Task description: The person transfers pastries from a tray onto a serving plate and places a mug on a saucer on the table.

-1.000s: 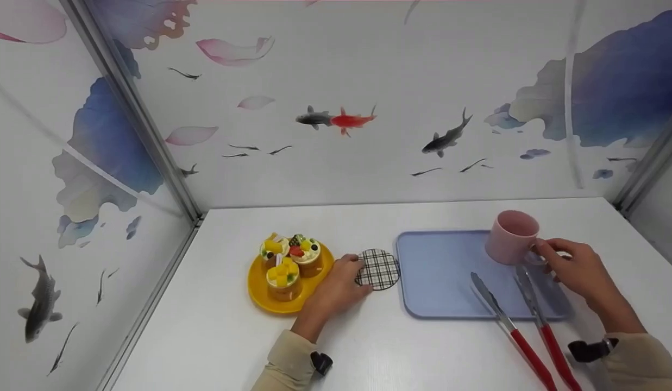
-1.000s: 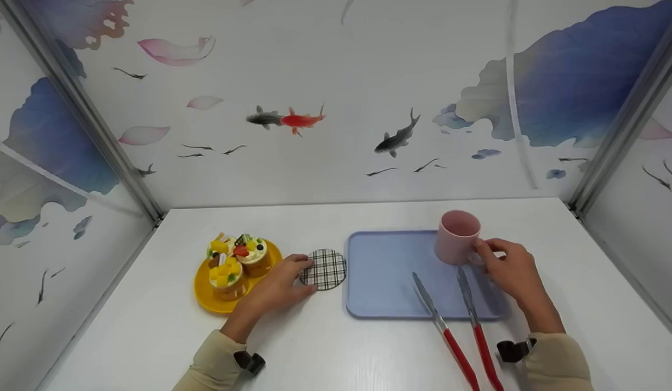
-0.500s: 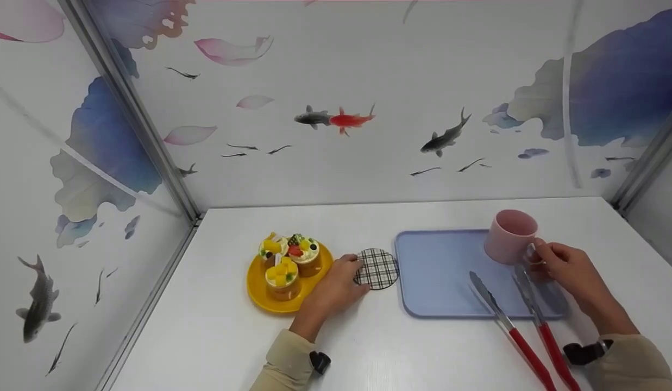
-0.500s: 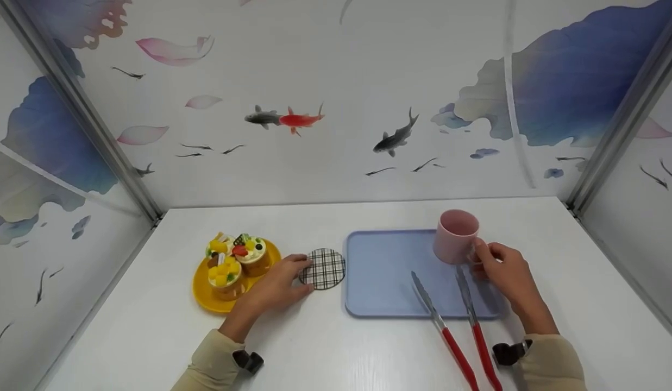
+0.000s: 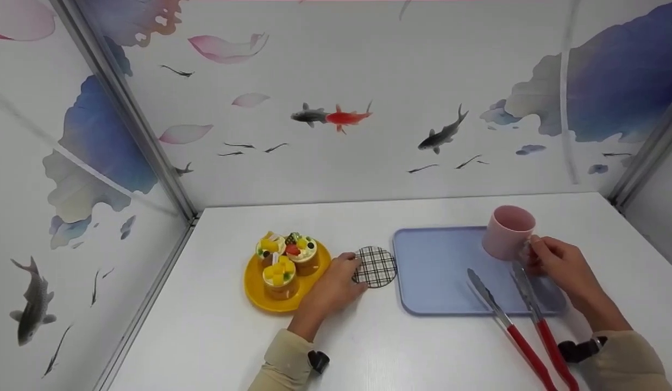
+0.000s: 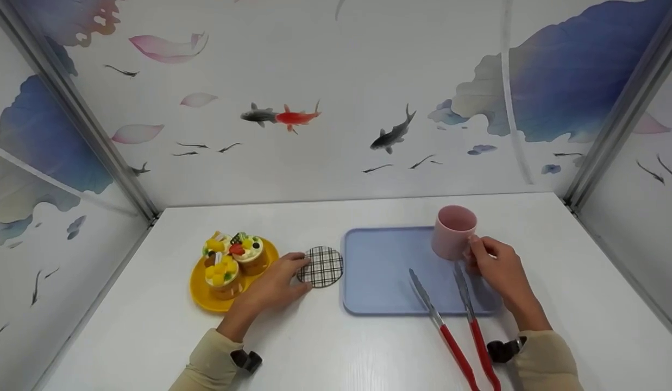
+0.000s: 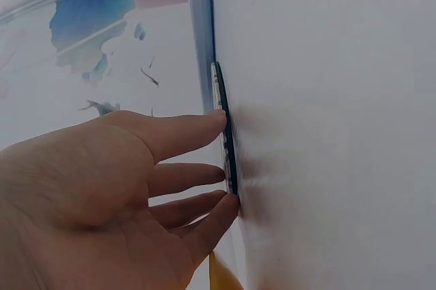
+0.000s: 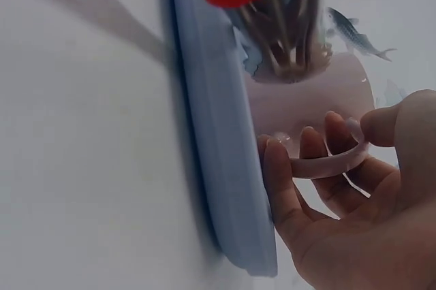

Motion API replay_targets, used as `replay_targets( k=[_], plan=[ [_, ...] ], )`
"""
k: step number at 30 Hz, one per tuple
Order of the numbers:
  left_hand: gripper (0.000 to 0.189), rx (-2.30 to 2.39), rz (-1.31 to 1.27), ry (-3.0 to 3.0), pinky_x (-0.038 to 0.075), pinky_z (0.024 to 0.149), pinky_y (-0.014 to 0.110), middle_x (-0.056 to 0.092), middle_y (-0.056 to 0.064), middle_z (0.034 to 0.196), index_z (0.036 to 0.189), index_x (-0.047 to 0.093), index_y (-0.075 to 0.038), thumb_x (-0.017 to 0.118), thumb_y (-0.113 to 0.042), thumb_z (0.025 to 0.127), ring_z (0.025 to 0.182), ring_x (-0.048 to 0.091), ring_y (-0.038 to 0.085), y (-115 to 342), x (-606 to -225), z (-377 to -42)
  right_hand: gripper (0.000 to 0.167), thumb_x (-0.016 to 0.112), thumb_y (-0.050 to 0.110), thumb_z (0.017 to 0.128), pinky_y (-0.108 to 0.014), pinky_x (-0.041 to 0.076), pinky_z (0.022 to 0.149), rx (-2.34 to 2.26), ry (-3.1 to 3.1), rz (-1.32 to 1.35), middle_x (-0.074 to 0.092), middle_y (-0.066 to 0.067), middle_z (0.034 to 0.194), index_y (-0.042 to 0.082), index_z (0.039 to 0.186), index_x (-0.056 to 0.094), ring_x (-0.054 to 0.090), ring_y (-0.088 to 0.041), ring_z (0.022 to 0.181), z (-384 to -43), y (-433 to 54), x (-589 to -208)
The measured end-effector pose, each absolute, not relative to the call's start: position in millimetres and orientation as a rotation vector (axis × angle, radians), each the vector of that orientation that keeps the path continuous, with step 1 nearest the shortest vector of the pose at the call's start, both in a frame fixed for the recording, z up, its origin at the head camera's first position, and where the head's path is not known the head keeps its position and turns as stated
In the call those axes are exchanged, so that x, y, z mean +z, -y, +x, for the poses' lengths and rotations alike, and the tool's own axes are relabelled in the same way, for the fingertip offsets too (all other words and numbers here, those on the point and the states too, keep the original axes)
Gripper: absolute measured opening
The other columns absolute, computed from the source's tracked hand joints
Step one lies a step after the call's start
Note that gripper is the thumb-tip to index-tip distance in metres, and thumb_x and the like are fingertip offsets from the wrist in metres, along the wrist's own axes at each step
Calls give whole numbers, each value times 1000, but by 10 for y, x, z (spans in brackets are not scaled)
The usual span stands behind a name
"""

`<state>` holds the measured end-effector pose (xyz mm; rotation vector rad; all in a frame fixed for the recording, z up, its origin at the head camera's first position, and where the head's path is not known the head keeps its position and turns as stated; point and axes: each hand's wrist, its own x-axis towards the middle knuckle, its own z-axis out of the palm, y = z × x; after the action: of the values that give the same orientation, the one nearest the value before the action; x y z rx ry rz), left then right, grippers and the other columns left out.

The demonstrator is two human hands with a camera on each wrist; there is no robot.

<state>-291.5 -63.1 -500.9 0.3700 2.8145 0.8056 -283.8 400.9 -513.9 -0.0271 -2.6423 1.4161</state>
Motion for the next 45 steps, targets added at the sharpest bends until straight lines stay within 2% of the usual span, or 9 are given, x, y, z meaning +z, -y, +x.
replay_targets(
  k=[17, 28, 38, 45],
  plan=[
    [57, 780, 406, -2832, 44, 128, 51, 46, 15, 169, 155, 58, -7, 73, -28, 104, 154, 49, 34, 627, -4994, -2928, 56, 44, 49, 115, -15, 59, 75, 1393, 2616, -69, 66, -2, 92, -2, 114, 66, 64, -11, 84, -2831, -3969, -5096],
    [59, 796, 374, -2811, 42, 129, 53, 42, 13, 172, 158, 56, -10, 73, -29, 104, 157, 45, 34, 645, -5009, -2911, 55, 42, 48, 116, -15, 61, 78, 1438, 2579, -53, 67, -4, 97, -3, 115, 64, 67, -11, 87, -2847, -3937, -5055],
    [59, 788, 376, -2818, 42, 129, 54, 42, 12, 173, 158, 56, -12, 73, -30, 105, 157, 44, 34, 650, -5006, -2900, 53, 44, 41, 117, -19, 64, 81, 1546, 2507, 95, 62, -2, 92, -9, 110, 61, 70, -14, 85, -2809, -3913, -4916],
    [58, 808, 453, -2828, 41, 130, 53, 45, 16, 170, 156, 57, -6, 72, -28, 105, 155, 46, 36, 670, -5011, -2894, 48, 48, 32, 117, -23, 67, 79, 1627, 2463, 243, 65, -6, 89, -13, 108, 63, 72, -18, 82, -2747, -3756, -4765]
  ],
)
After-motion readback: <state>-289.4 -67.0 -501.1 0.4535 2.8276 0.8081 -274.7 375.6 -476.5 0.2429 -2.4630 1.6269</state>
